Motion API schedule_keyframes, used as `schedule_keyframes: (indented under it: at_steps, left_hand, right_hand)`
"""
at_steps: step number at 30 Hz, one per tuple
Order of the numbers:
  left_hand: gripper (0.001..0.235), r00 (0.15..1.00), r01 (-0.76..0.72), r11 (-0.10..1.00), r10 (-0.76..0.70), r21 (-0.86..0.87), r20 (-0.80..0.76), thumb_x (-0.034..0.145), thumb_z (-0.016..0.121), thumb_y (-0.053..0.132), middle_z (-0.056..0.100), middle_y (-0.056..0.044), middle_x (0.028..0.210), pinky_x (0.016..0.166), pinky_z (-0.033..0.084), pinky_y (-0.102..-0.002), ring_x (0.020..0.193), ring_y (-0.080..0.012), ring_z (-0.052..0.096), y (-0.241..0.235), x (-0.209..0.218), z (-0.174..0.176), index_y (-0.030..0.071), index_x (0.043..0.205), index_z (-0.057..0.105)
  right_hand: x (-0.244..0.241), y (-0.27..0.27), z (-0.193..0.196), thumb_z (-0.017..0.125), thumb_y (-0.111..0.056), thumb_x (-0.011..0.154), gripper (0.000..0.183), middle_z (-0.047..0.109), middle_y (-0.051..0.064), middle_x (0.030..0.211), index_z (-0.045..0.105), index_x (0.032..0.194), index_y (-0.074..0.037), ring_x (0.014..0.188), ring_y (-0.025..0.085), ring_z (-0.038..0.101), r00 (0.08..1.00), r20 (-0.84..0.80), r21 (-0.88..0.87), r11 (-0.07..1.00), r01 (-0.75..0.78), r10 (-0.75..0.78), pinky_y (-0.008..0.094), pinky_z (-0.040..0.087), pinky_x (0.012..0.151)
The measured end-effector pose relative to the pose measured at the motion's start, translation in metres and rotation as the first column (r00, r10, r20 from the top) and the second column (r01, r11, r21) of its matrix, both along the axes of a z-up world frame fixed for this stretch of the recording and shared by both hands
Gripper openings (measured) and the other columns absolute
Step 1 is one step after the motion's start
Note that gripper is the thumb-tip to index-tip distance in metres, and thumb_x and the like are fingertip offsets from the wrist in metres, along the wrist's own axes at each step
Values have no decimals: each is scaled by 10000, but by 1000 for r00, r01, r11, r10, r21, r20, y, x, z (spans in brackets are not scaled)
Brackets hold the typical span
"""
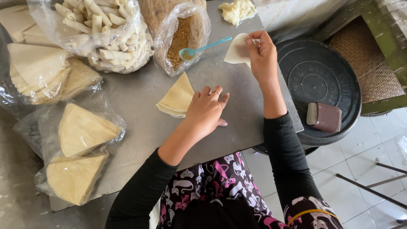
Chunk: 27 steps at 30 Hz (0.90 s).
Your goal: The person folds triangular pastry sheets, adds a granular filling with a spoon, and seals the edges to form samosas. The person handles the pastry sheets and filling repeatedly, placing finished units aside.
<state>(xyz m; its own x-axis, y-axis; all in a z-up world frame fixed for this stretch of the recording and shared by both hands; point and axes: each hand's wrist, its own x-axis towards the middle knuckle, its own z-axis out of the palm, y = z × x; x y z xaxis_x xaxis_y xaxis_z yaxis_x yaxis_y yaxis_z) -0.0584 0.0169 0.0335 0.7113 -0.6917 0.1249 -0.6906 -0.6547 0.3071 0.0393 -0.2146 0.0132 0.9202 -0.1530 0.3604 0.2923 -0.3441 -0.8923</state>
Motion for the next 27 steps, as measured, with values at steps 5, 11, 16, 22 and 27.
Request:
schedule_keyframes:
  at_steps: [5, 11, 16, 22, 27]
  left_hand:
    - [833, 999, -46, 998, 46, 50, 11, 715, 818, 483, 559, -120, 1295, 864, 429, -423, 1086, -295, 534, -9, -7, 2, 11, 1368, 611]
    - [650, 911, -196, 917, 38, 349, 410, 842, 678, 572, 583, -147, 1268, 899, 433, -368, 1049, -262, 544, -39, -38, 1, -36, 1050, 771]
    - [757, 899, -157, 908, -31, 389, 436, 918, 576, 639, 609, -206, 1225, 908, 434, -362, 1019, -277, 549, -50, -42, -9, -85, 1015, 774]
    - [605, 998, -55, 988, 58, -146, 19, 802, 775, 471, 640, -143, 1186, 842, 471, -441, 1028, -306, 598, -15, 2, -15, -26, 1145, 730]
    - [581, 994, 44, 972, -64, -232, -83, 733, 839, 371, 648, -100, 1116, 838, 501, -429, 993, -306, 609, -8, 4, -4, 28, 1187, 724]
  right_hand:
    - [-1, -1, 0, 593, -92, 1108, 85, 720, 36, 858, 605, 1125, -10, 758, 27, 590, 1000, 1, -25, 1000, -7, 7, 223, 459, 662]
    - [1, -2, -3, 607, -100, 1115, 88, 685, 24, 829, 602, 1119, -12, 737, 24, 544, 1000, 0, -44, 999, 1, -1, 230, 426, 638]
    - [2, 1, -5, 617, -112, 1113, 88, 626, -2, 767, 613, 1119, -24, 690, 24, 482, 999, -17, -120, 992, 37, -39, 233, 399, 613]
    - [0, -3, -5, 619, -98, 1116, 80, 614, 21, 778, 632, 1131, -21, 696, 36, 483, 999, 6, -122, 991, 48, -48, 246, 389, 622]
    - [1, -2, -3, 620, -112, 1107, 97, 690, 10, 817, 609, 1136, -20, 736, 16, 548, 1000, 14, -55, 998, -1, 2, 232, 427, 642]
